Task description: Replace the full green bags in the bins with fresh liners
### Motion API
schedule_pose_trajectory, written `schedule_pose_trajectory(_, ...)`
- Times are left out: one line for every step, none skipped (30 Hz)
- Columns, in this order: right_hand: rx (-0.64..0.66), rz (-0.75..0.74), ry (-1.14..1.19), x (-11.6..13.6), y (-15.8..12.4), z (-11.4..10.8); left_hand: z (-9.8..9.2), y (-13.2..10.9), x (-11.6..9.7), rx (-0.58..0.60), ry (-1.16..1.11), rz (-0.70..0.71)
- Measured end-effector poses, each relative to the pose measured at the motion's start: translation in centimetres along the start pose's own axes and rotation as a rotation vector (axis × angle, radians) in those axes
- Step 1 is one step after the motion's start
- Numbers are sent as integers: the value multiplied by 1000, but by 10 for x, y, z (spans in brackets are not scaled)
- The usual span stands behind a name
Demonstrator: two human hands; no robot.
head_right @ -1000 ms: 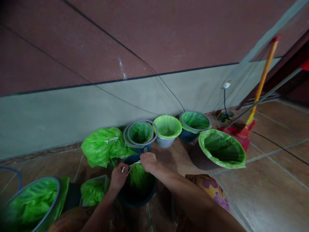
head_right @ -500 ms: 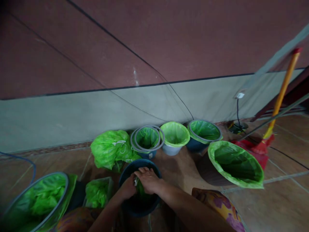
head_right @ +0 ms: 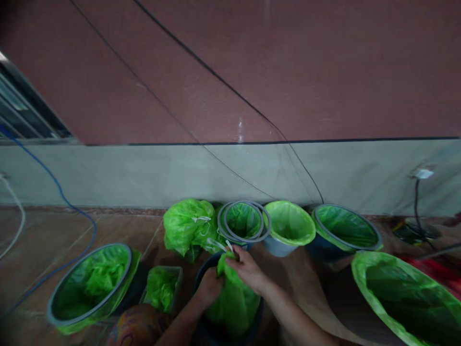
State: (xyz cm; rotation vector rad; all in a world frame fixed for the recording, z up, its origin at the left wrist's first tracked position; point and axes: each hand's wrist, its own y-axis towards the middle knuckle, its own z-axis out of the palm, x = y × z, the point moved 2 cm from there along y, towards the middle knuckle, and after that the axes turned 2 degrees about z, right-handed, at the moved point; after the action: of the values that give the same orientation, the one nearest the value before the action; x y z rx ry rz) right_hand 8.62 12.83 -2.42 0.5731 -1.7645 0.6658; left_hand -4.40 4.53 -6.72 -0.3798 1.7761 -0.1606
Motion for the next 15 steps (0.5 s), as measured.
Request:
schedule_pose_trajectory(35, -36, -3, 9, -2, -4, -2, 1, -4, -6, -43, 14)
schedule_pose_trajectory(84, -64, -47, 17, -4, -7, -4, 2, -8, -11, -96, 23)
schedule_pose_trajectory(133, -85, -120, 24, -7, -9, -6, 2, -13, -16, -157, 24)
schedule_pose_trajectory(176, -101, -208, 30, -11, -9, -8, 1, -17, -20, -221, 18)
schedule_pose_trajectory(203, -107, -289, 34, -14, -7, -11, -1, -22, -27, -278, 7)
schedule_pose_trajectory(221, -101, -348, 37, -18, -4, -14, -4, -27, -44, -328, -8)
schedule_pose_trajectory(232, -86, -382, 39, -20, 1, -17, -7, -32, -58, -377, -21)
schedule_pose_trajectory(227, -67, -399, 40, -22, 6, -22, -10, -37, -76, -428, -32)
schedule_pose_trajectory(209, -48, -406, 40, -23, 11, -26, -13, -42, -96, -478, -42)
schedule_pose_trajectory(190, -35, -406, 41, -22, 16, -31, -16, -47, -119, -518, -51)
schedule_pose_trajectory(174, -31, -399, 43, -20, 21, -37, -18, -53, -142, -542, -51)
schedule_pose_trajectory(162, -37, -384, 45, -17, 26, -44, -21, -58, -162, -545, -34)
schedule_pose_trajectory(152, -51, -361, 48, -12, 29, -51, -23, -64, -185, -529, 6)
schedule_pose_trajectory(144, -71, -327, 53, -5, 33, -59, -25, -70, -230, -498, 67)
schedule_pose_trajectory(137, -93, -286, 58, 4, 35, -69, -28, -75, -303, -453, 144)
